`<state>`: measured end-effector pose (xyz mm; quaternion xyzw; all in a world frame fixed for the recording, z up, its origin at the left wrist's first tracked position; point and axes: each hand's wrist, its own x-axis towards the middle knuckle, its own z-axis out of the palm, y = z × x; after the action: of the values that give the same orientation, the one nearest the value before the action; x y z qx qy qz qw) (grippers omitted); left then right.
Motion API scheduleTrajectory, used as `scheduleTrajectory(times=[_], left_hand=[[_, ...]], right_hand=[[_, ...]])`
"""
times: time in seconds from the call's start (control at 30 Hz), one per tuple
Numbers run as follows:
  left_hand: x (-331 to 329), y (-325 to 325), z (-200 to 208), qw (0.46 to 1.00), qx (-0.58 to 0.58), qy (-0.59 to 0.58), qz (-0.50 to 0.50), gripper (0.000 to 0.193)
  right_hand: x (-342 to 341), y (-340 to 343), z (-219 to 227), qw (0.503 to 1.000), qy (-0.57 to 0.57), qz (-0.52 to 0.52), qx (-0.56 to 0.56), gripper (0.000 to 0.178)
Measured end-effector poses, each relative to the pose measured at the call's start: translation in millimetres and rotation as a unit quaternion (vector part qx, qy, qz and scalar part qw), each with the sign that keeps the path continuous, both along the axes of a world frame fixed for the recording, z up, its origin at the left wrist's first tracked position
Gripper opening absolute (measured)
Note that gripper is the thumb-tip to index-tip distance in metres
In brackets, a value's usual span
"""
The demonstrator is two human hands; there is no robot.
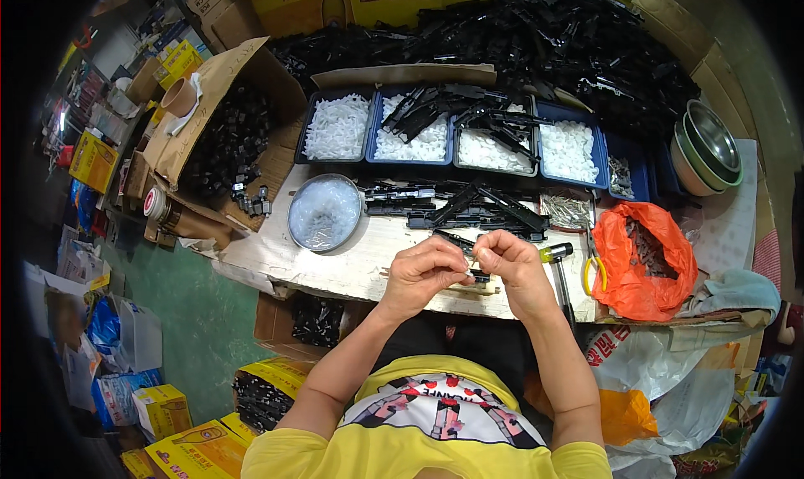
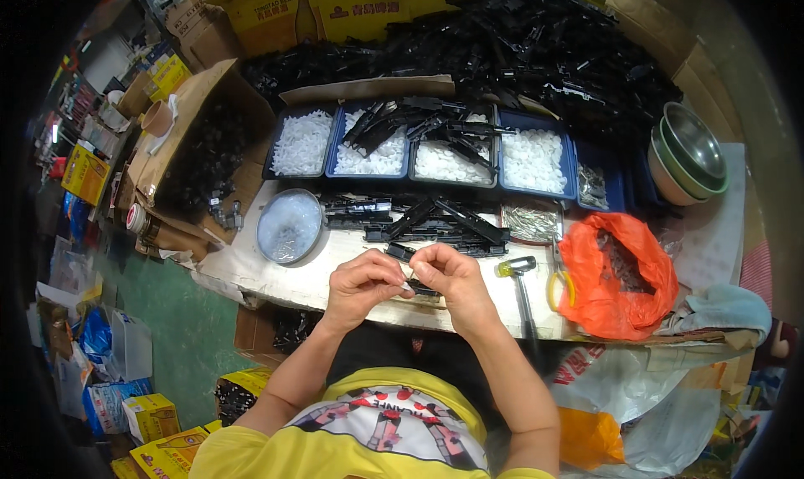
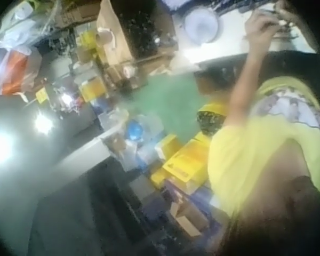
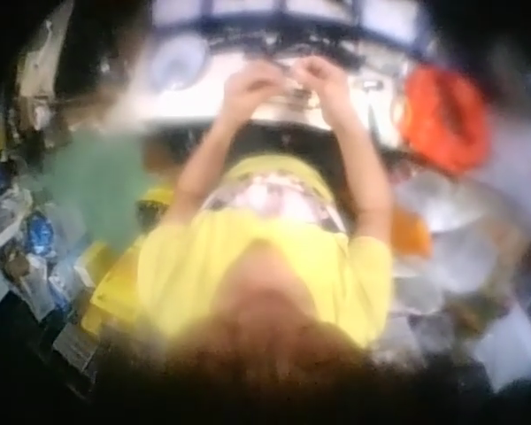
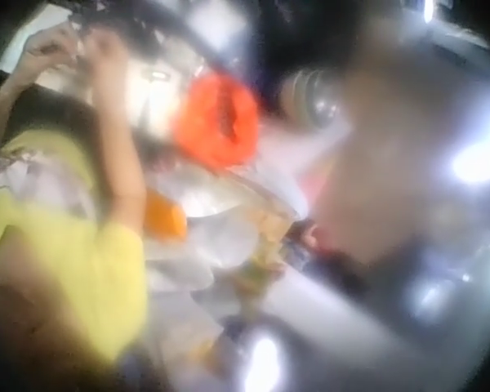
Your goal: The person assembles a plastic toy gun by combining plastic toy parts, a toy gun housing, springs, and screws at a workbench. The assembly is performed using a small hammer and a screwdriver.
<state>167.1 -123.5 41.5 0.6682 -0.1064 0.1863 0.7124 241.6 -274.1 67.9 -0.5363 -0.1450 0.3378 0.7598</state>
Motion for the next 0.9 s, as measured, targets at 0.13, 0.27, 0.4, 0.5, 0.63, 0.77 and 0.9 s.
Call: scheduleTrajectory(times=[0.13,0.27,0.4,0.5,0.63,0.77,0.9], left_hand=[[0.8,-1.7,-1.4,1.0,0.007,0.0,0.02,0.011],[-0.3,-4.2,0.3,0.985,0.145,-0.044,0.086,0.015],[-2.1,-5.0,-2.7,0.976,0.179,-0.067,0.109,0.016],[-4.3,-2.1,-6.2,0.972,0.2,-0.057,0.106,0.016],[-4.8,-1.5,-12.0,0.985,0.146,-0.029,0.083,0.014],[-5.1,-2.2,-14.2,0.992,0.094,-0.006,0.082,0.013],[-5.1,2.2,-20.9,0.979,0.165,-0.039,0.116,0.013]], right_hand=[[-0.9,2.1,2.4,1.0,0.017,-0.006,-0.001,0.007],[0.9,-0.8,-5.2,0.998,0.063,0.005,-0.003,0.007],[-3.0,0.0,-7.0,0.996,0.087,0.007,-0.004,0.007],[-7.5,0.6,-7.2,0.998,0.061,0.002,-0.029,0.007],[-13.8,0.0,-13.8,0.981,-0.145,-0.032,-0.128,0.007],[-16.2,0.5,-23.9,0.878,-0.423,-0.109,-0.194,0.005],[-19.6,0.7,-21.9,0.83,-0.5,-0.086,-0.233,0.008]])
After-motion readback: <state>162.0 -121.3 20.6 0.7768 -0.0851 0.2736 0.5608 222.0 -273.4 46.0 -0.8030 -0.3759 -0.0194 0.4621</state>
